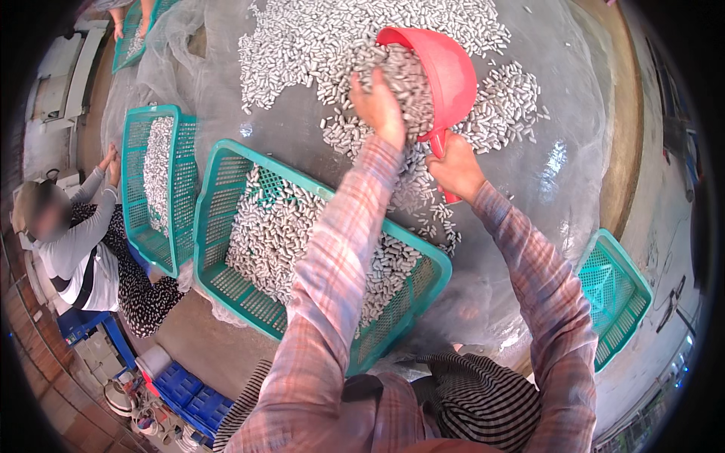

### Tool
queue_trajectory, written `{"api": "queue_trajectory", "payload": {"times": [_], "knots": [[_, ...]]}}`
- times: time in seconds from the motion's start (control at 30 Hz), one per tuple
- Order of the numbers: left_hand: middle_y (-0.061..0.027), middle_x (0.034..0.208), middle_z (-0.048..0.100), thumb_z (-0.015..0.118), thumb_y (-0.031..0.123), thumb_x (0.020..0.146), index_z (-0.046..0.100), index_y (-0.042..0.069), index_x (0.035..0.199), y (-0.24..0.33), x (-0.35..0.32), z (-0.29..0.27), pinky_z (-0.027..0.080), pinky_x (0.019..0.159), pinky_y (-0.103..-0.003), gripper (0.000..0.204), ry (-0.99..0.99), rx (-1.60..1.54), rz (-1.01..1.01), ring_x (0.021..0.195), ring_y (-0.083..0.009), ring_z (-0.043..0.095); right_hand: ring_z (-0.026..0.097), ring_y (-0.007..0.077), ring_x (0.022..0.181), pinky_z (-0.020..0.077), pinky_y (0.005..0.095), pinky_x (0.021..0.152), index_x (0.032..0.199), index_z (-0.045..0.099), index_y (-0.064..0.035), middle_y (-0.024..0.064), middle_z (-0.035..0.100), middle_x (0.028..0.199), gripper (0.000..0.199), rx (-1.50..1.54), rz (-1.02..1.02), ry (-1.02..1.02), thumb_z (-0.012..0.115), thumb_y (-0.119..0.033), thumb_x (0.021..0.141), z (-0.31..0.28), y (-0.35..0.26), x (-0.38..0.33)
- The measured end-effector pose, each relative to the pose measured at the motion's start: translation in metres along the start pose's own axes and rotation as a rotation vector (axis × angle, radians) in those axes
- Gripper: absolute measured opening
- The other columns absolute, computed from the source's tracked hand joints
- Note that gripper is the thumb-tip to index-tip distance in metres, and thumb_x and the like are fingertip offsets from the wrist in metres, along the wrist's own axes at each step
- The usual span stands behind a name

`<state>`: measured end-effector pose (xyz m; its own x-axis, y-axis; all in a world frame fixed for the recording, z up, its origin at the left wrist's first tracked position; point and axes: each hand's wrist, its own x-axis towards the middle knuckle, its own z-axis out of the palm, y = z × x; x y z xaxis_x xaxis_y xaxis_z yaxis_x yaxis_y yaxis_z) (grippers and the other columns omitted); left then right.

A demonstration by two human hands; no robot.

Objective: The person sorts small white pellets by hand, transferring them from a large pile on a tarp into green plastic baskets. They repeatedly scoop and pour the pellets to fill the baskets.

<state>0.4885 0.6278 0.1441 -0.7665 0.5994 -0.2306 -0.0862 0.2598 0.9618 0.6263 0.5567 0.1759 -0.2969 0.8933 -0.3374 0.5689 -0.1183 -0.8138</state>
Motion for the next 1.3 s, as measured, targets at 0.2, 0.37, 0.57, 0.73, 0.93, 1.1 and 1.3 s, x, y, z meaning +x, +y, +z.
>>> {"api": "queue_trajectory", "payload": {"times": [0.2, 0.37, 0.57, 0.73, 0.93, 1.1, 1.3], "knots": [[-0.0281, 0.144, 0.031, 0.066, 0.025, 0.077, 0.055, 0.008, 0.128, 0.053, -0.053, 0.051, 0.020, 0.113, -0.045, 0.055, -0.656, 0.305, 0.265, 0.136, -0.0398, 0.026, 0.047, 0.0131, 0.041, 0.0415, 0.0294, 0.038, 0.081, 0.052, -0.0014, 0.0019, 0.050, 0.060, 0.008, 0.721, 0.269, -0.194, 0.055, -0.008, 0.079, -0.038, -0.020, -0.005], [-0.0173, 0.128, 0.050, 0.065, 0.009, 0.075, 0.071, 0.013, 0.102, 0.099, -0.056, 0.016, 0.036, 0.105, -0.039, 0.028, -0.600, 0.040, 0.758, 0.121, -0.0351, 0.047, 0.044, 0.0114, 0.040, 0.0401, 0.0280, 0.037, 0.074, 0.047, -0.0058, -0.0002, 0.046, 0.058, 0.011, 1.007, 0.224, -0.089, 0.055, -0.007, 0.081, -0.074, 0.028, -0.003], [-0.0115, 0.103, 0.069, 0.068, 0.018, 0.076, 0.066, 0.014, 0.114, 0.059, 0.059, -0.107, 0.050, 0.084, -0.033, 0.038, -0.812, 1.067, 0.591, 0.088, -0.0220, 0.065, 0.043, 0.0083, 0.040, 0.0395, 0.0251, 0.038, 0.079, 0.049, -0.0066, -0.0017, 0.045, 0.058, 0.009, 0.894, 0.161, 0.121, 0.055, -0.010, 0.085, -0.146, 0.069, 0.011], [-0.0092, 0.082, 0.064, 0.071, 0.022, 0.077, 0.065, 0.006, 0.096, 0.032, 0.057, -0.159, 0.049, 0.073, -0.038, 0.025, -0.851, 1.164, 0.659, 0.078, -0.0267, 0.063, 0.049, 0.0083, 0.048, 0.0422, 0.0215, 0.045, 0.086, 0.053, -0.0068, -0.0011, 0.051, 0.067, 0.024, 1.104, 0.103, -0.081, 0.060, -0.029, 0.089, -0.189, 0.117, 0.024], [-0.0093, 0.070, 0.059, 0.067, 0.020, 0.081, 0.063, 0.003, 0.074, 0.069, -0.020, -0.190, 0.046, 0.063, -0.035, 0.019, -1.119, 0.964, 0.739, 0.068, -0.0271, 0.060, 0.064, 0.0130, 0.065, 0.0502, 0.0267, 0.058, 0.093, 0.068, -0.0030, 0.0042, 0.067, 0.079, 0.046, -0.507, 0.211, 0.647, 0.066, -0.048, 0.082, -0.202, 0.048, -0.009], [-0.0077, 0.062, 0.058, 0.063, 0.019, 0.082, 0.065, 0.005, 0.066, 0.061, 0.010, -0.220, 0.045, 0.058, -0.034, 0.021, -0.888, 0.955, 0.873, 0.061, -0.0272, 0.059, 0.068, 0.0146, 0.079, 0.0515, 0.0283, 0.068, 0.096, 0.069, -0.0040, 0.0085, 0.071, 0.089, 0.019, -0.324, -0.290, 0.975, 0.068, -0.019, 0.085, -0.157, 0.008, -0.040], [-0.0121, 0.077, 0.067, 0.066, 0.018, 0.081, 0.071, 0.004, 0.078, 0.085, 0.062, -0.244, 0.048, 0.071, -0.036, 0.016, -0.612, 1.156, 0.677, 0.076, -0.0284, 0.062, 0.061, 0.0290, 0.094, 0.0497, 0.0372, 0.081, 0.098, 0.067, -0.0019, 0.0127, 0.063, 0.101, 0.015, -0.208, -0.579, 0.332, 0.061, -0.011, 0.088, -0.062, 0.034, -0.016]]}}
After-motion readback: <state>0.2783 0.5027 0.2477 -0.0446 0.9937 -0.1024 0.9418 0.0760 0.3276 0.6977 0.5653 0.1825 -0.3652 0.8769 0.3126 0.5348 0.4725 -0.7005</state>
